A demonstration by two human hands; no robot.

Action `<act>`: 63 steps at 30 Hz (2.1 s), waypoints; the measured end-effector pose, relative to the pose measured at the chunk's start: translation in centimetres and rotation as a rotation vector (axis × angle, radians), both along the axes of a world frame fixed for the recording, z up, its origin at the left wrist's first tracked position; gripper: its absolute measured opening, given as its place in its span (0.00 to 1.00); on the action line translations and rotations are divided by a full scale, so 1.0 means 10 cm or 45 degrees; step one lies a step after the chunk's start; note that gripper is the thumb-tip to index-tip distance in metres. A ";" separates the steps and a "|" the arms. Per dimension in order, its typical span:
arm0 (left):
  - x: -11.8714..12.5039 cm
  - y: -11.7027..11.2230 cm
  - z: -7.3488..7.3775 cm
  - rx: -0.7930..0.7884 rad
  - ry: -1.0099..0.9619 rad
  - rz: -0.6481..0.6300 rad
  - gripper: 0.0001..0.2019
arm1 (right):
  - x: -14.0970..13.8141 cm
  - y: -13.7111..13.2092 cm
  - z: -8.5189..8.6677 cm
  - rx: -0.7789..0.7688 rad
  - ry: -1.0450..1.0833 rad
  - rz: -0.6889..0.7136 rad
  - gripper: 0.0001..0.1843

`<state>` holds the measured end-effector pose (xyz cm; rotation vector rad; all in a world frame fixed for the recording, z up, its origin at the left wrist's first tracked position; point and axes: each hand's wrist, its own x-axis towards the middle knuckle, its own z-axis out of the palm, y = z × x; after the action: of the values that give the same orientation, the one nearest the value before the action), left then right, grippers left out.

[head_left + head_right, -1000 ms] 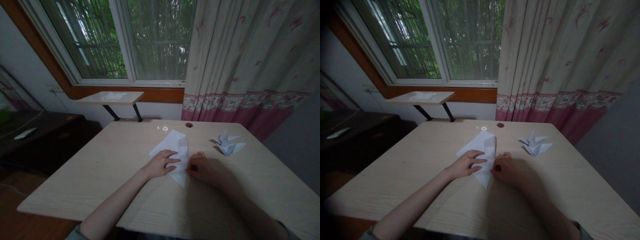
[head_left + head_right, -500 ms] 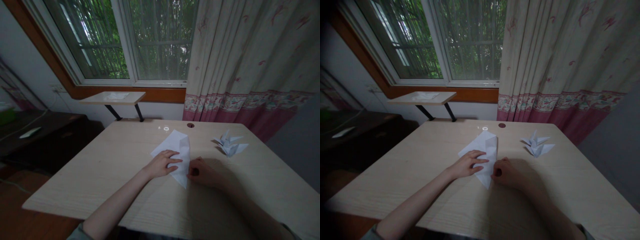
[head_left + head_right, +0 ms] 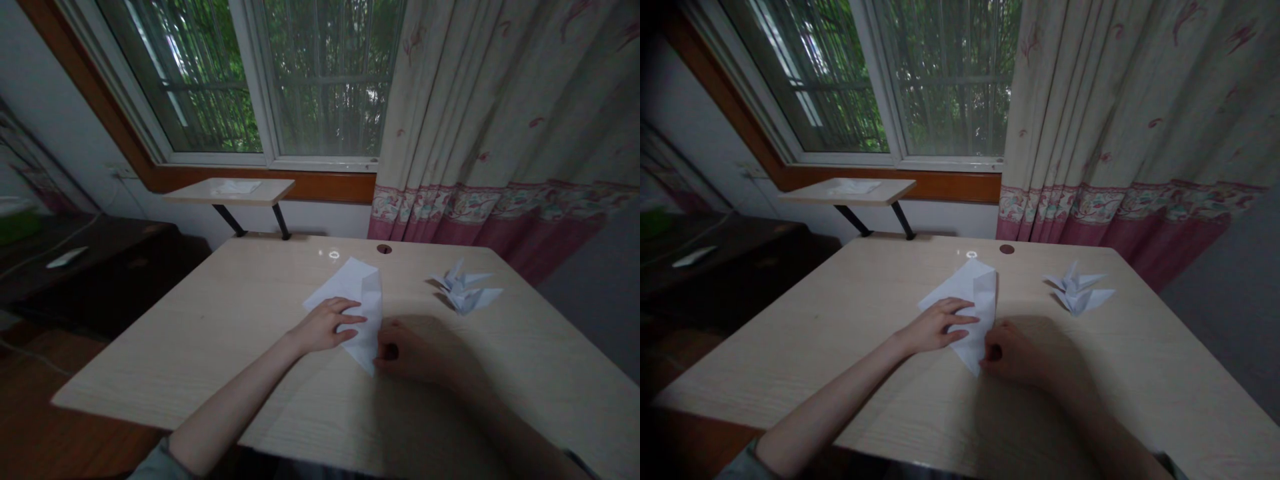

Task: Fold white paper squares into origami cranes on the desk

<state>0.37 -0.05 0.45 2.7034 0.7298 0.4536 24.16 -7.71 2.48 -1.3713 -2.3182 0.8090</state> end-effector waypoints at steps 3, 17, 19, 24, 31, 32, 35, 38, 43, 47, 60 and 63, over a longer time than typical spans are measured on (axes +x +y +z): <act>-0.01 0.00 0.00 -0.012 -0.011 0.014 0.17 | 0.00 -0.03 -0.01 -0.053 0.009 -0.026 0.06; 0.00 0.02 0.00 -0.020 -0.039 -0.021 0.17 | -0.01 -0.06 0.00 -0.224 0.084 0.035 0.03; 0.01 0.01 0.01 -0.018 -0.023 -0.017 0.17 | -0.01 -0.06 0.00 -0.251 0.105 0.046 0.03; 0.00 0.01 0.01 -0.016 -0.029 -0.013 0.17 | 0.02 -0.01 -0.07 -0.264 0.184 0.038 0.02; -0.02 0.03 -0.04 -0.019 -0.036 -0.024 0.17 | 0.13 0.07 -0.03 -0.002 0.208 -0.169 0.11; -0.02 0.04 -0.04 -0.019 -0.037 -0.029 0.17 | 0.15 0.09 -0.05 0.112 0.154 -0.245 0.13; -0.01 0.04 -0.02 0.005 -0.037 -0.033 0.16 | 0.22 0.17 -0.13 0.319 -0.005 -0.366 0.15; 0.01 0.04 0.01 0.041 -0.029 -0.004 0.17 | 0.27 0.24 -0.22 0.441 -0.043 -0.352 0.13; 0.01 0.04 0.01 0.082 -0.016 0.030 0.26 | 0.30 0.28 -0.30 0.462 -0.069 -0.320 0.10; 0.01 0.06 -0.01 0.112 -0.026 0.031 0.30 | 0.27 0.25 -0.28 0.449 -0.106 -0.254 0.09; 0.00 0.07 -0.03 0.093 -0.054 0.003 0.30 | 0.22 0.23 -0.22 0.311 -0.188 -0.266 0.11; 0.00 0.08 -0.05 0.096 -0.057 0.001 0.29 | 0.22 0.24 -0.22 0.297 -0.175 -0.247 0.10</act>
<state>0.40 0.75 -0.04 2.7533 0.7152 0.5510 26.32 -5.35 0.33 -1.5558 -2.2481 0.3846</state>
